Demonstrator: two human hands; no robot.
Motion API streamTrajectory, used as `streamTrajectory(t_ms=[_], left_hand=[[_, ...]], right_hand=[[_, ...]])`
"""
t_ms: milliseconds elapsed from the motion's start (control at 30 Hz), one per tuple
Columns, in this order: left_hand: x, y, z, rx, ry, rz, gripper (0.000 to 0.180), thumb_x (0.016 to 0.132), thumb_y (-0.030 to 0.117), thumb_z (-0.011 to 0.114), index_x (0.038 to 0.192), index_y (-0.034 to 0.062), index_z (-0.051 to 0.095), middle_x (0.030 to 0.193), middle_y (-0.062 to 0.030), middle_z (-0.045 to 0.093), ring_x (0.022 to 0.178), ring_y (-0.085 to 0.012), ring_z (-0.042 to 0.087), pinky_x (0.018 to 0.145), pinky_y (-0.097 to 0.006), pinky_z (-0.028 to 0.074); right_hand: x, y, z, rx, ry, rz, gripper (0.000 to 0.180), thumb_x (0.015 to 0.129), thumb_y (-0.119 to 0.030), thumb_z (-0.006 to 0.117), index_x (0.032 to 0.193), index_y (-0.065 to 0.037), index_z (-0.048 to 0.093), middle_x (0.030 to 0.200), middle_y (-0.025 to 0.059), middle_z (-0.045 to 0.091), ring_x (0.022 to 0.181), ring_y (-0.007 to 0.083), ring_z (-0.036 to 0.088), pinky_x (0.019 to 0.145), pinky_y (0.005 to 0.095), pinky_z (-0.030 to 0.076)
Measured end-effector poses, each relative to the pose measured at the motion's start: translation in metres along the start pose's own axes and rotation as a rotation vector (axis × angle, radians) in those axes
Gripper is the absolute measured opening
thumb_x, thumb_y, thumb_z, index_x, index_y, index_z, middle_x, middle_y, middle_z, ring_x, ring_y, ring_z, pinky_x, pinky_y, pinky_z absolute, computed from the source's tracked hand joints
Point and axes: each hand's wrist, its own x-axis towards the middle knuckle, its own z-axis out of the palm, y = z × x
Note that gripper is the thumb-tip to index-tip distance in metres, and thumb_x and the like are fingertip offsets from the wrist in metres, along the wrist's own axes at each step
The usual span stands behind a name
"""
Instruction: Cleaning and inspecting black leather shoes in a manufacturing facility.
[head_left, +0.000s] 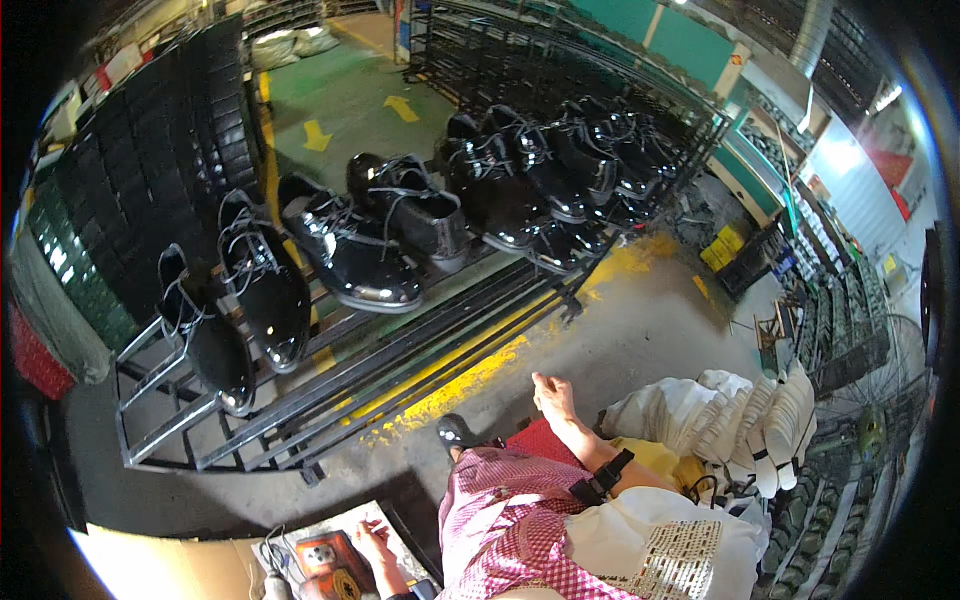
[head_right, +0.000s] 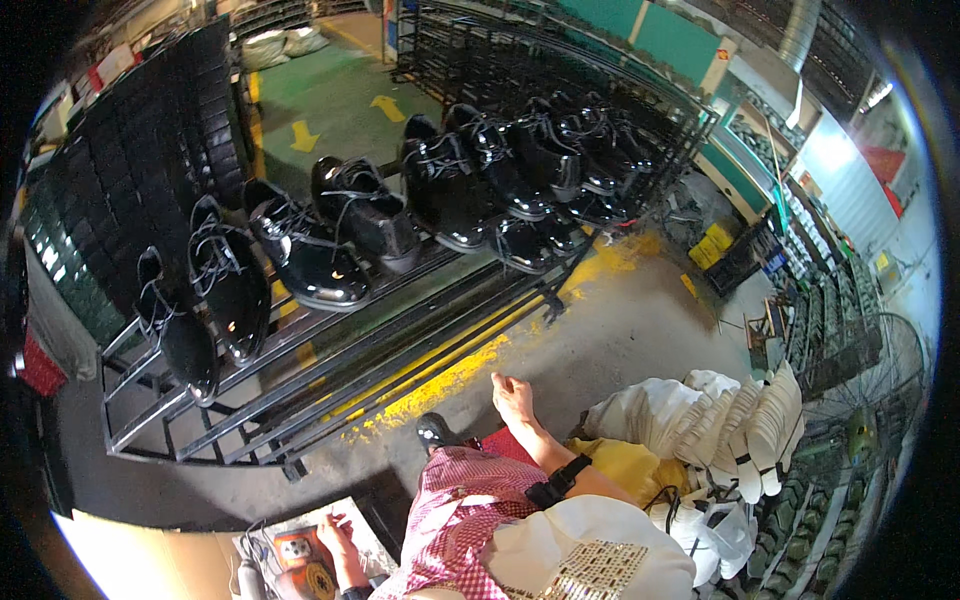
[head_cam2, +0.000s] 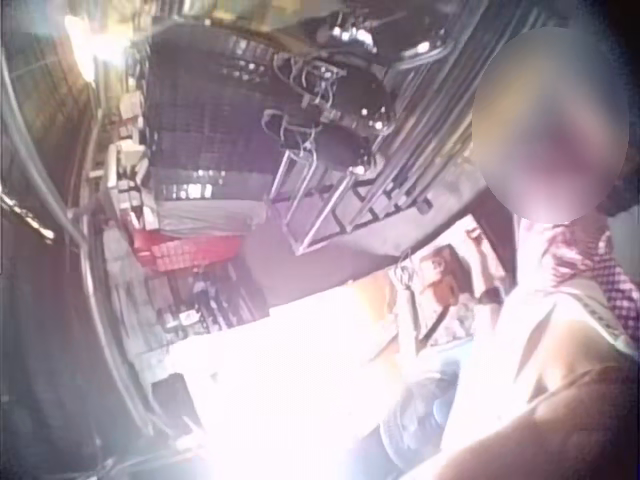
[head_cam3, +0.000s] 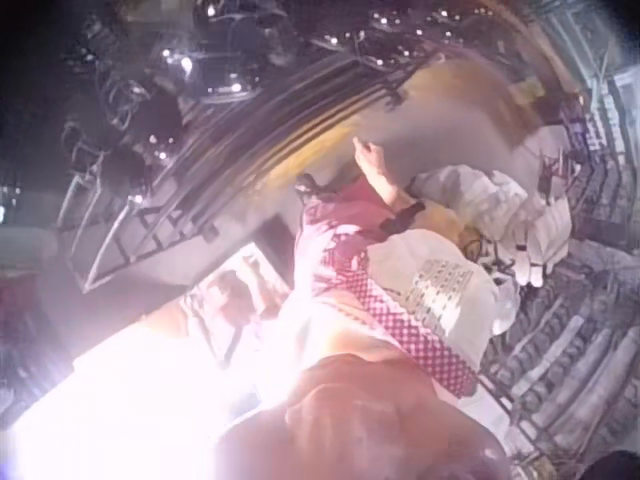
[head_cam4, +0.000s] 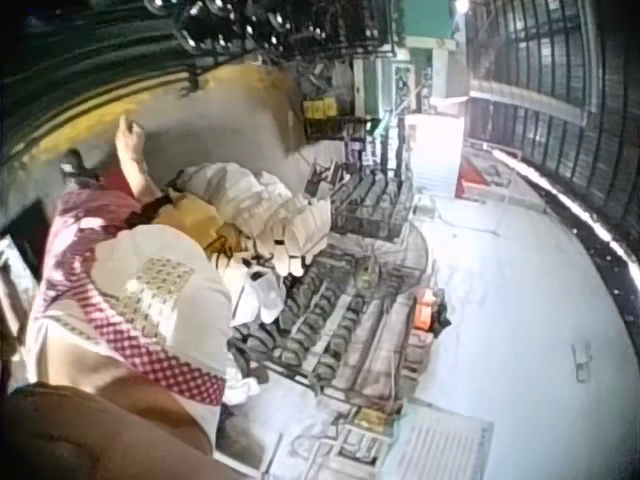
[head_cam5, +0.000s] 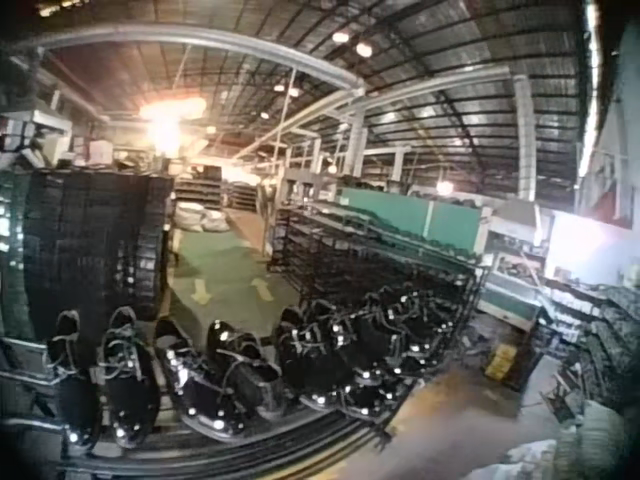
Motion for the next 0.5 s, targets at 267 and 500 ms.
streamTrajectory(t_ms=[267, 500], left_hand=[[-0.024, 0.133, 0.117, -0.043, -0.08, 0.423, 0.026, 0.085, 0.031, 0.056, 0.1, 0.0104, 0.06, 0.062, -0.0001, 0.054, 0.043, -0.0055, 0.045, 0.038, -0.018, 0.031], [-0.027, 0.187, 0.219, 0.005, -0.066, 0.501, 0.022, 0.088, 0.023, 0.05, 0.104, 0.0119, 0.06, 0.064, 0.0012, 0.05, 0.05, -0.0051, 0.042, 0.046, -0.018, 0.033]], right_hand=[[0.073, -0.073, -0.033, 0.799, 0.221, 0.109, 0.026, 0.086, -0.028, 0.058, 0.075, -0.006, 0.051, 0.061, 0.0019, 0.051, 0.047, 0.0092, 0.047, 0.04, 0.021, 0.035], [0.186, -0.125, -0.05, 1.093, 0.422, 0.03, 0.024, 0.086, -0.032, 0.052, 0.087, -0.008, 0.05, 0.065, 0.0041, 0.053, 0.044, 0.0094, 0.041, 0.04, 0.0224, 0.035]])
